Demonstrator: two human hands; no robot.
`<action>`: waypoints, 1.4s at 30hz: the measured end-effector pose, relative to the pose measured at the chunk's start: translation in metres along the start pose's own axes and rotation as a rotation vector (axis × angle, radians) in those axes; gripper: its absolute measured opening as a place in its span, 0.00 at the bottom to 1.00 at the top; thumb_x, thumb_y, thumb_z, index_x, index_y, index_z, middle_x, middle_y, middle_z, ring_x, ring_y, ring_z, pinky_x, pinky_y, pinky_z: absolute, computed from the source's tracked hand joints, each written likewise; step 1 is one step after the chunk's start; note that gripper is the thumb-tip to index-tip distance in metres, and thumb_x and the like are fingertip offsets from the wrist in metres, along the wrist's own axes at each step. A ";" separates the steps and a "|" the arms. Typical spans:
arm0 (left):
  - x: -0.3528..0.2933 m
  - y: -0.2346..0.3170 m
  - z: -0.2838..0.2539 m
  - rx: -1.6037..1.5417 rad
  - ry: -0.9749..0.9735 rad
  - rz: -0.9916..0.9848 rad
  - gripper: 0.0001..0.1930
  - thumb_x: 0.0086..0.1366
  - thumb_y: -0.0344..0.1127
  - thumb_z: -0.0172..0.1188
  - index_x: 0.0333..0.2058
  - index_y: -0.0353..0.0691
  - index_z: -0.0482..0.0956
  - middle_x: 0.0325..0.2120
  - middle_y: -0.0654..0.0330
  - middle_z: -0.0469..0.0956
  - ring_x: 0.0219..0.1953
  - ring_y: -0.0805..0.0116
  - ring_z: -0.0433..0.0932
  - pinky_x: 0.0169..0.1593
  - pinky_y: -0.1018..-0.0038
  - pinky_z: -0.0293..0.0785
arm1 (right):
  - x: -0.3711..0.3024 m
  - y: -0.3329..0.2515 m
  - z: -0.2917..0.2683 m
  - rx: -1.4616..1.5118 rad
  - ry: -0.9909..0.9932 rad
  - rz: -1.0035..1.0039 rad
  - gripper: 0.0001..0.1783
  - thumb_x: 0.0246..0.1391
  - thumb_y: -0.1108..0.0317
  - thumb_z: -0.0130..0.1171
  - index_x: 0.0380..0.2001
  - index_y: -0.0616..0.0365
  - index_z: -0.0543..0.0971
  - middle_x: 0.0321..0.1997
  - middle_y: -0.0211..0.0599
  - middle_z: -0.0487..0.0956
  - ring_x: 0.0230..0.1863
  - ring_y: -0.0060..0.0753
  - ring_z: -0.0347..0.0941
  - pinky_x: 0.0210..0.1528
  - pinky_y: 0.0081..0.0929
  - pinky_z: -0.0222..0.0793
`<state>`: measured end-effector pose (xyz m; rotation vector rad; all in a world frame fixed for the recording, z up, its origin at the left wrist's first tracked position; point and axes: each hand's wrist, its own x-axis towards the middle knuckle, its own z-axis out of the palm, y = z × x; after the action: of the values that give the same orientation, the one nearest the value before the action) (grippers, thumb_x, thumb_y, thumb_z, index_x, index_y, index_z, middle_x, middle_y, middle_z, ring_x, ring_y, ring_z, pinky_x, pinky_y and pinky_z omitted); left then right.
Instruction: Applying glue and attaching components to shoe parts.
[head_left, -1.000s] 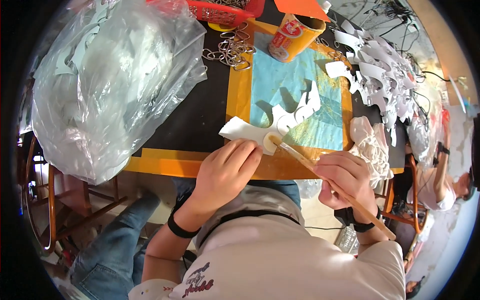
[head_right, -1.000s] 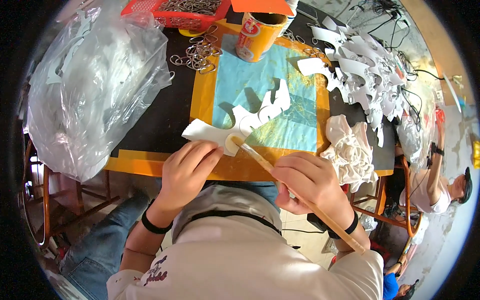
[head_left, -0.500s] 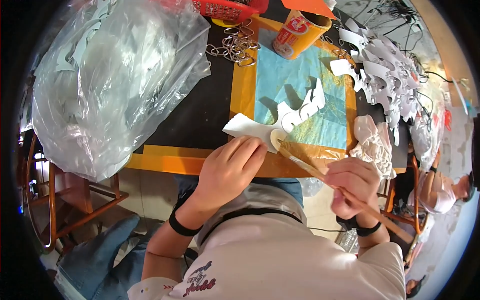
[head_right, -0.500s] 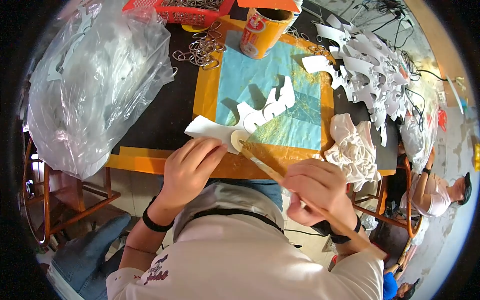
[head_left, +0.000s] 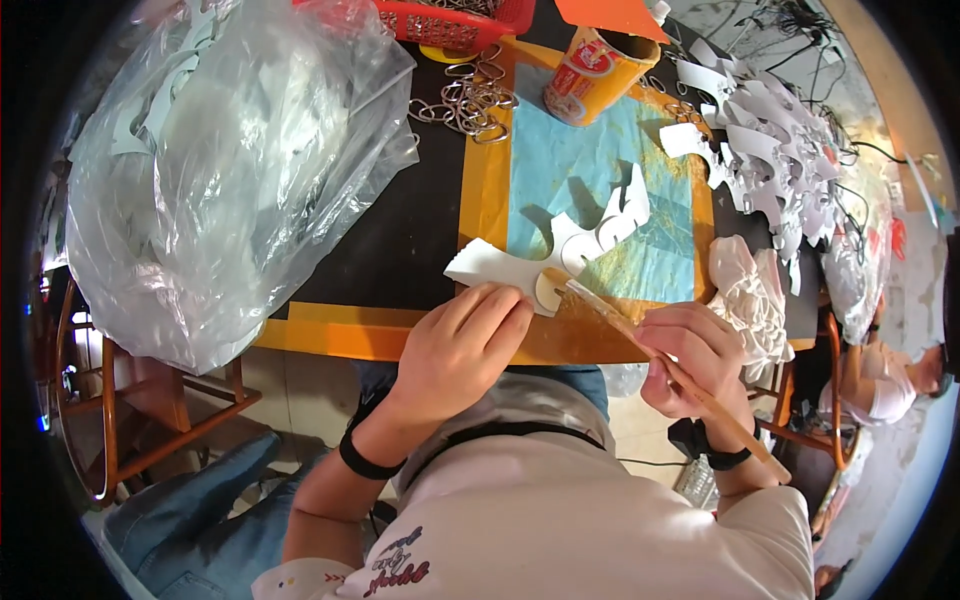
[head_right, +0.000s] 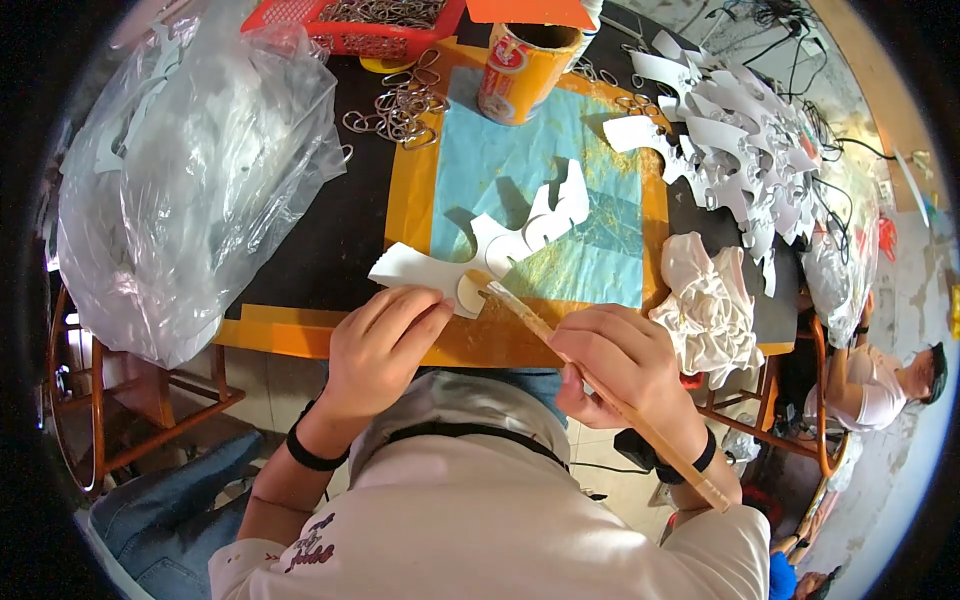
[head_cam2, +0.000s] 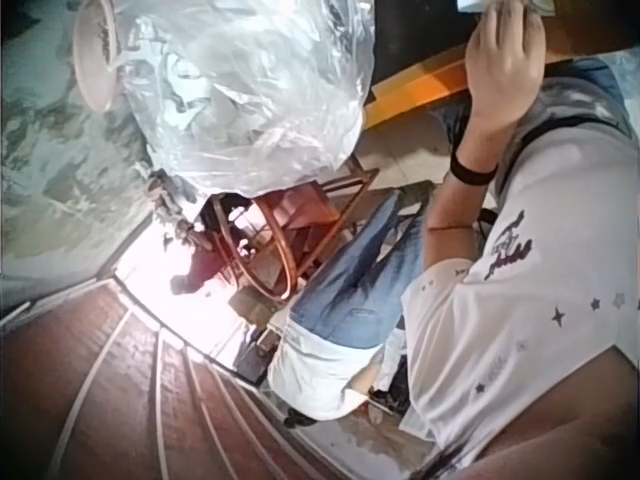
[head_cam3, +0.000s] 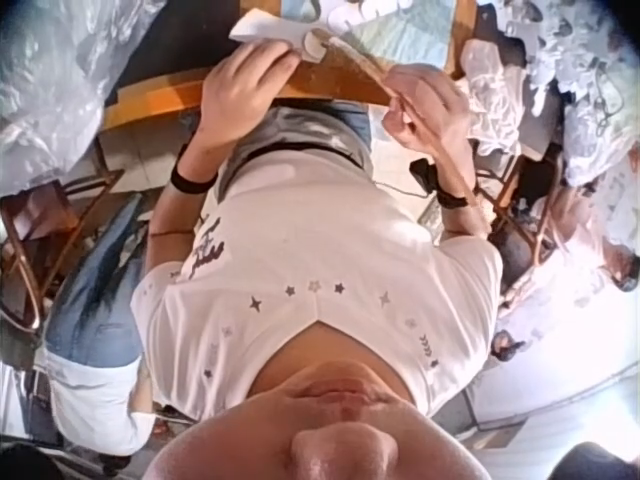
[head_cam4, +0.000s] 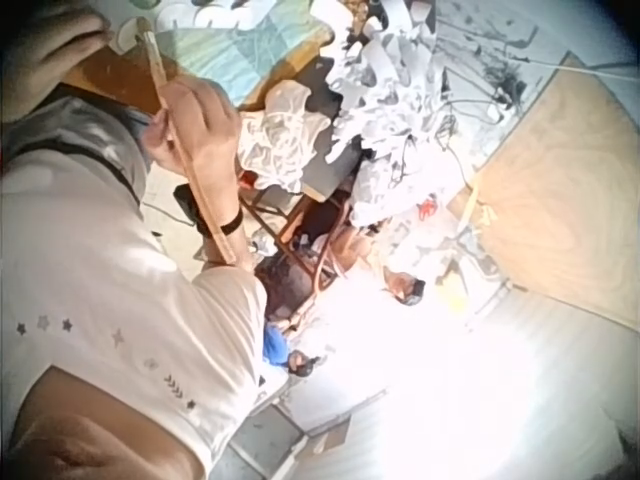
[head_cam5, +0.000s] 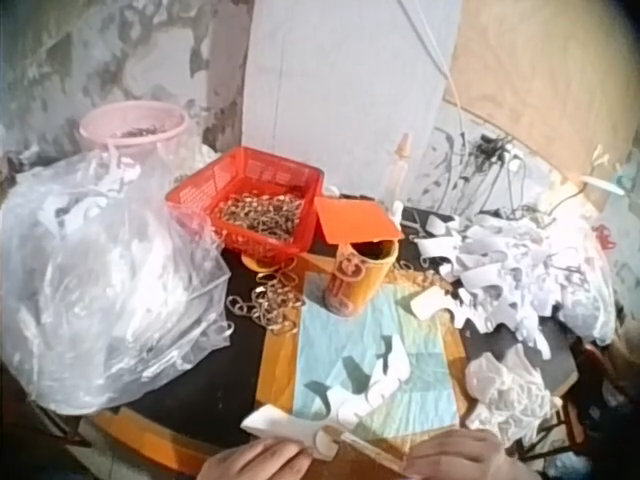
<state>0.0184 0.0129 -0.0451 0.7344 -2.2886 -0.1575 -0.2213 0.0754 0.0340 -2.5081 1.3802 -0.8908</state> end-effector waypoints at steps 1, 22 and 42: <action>0.000 0.000 0.000 0.003 0.008 0.003 0.11 0.47 0.26 0.59 0.33 0.37 0.77 0.34 0.63 0.73 0.37 0.71 0.76 0.32 0.79 0.75 | 0.000 -0.001 0.000 0.000 0.001 0.001 0.10 0.36 0.76 0.55 0.28 0.62 0.76 0.28 0.39 0.77 0.26 0.41 0.75 0.32 0.30 0.75; -0.001 0.000 0.001 0.009 0.015 0.011 0.11 0.48 0.26 0.60 0.34 0.36 0.78 0.34 0.62 0.73 0.36 0.69 0.76 0.32 0.78 0.75 | -0.011 -0.008 0.000 -0.093 -0.046 0.009 0.14 0.33 0.77 0.57 0.30 0.59 0.77 0.34 0.37 0.76 0.33 0.40 0.76 0.32 0.30 0.76; 0.005 0.005 -0.003 -0.028 -0.007 -0.065 0.11 0.47 0.24 0.61 0.33 0.35 0.80 0.33 0.61 0.76 0.34 0.65 0.78 0.35 0.75 0.76 | -0.025 -0.001 -0.007 -0.247 -0.035 -0.036 0.10 0.39 0.70 0.61 0.30 0.58 0.78 0.36 0.37 0.76 0.36 0.40 0.77 0.34 0.30 0.76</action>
<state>0.0153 0.0151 -0.0384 0.7957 -2.2653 -0.2221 -0.2345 0.0971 0.0290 -2.7203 1.5230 -0.7176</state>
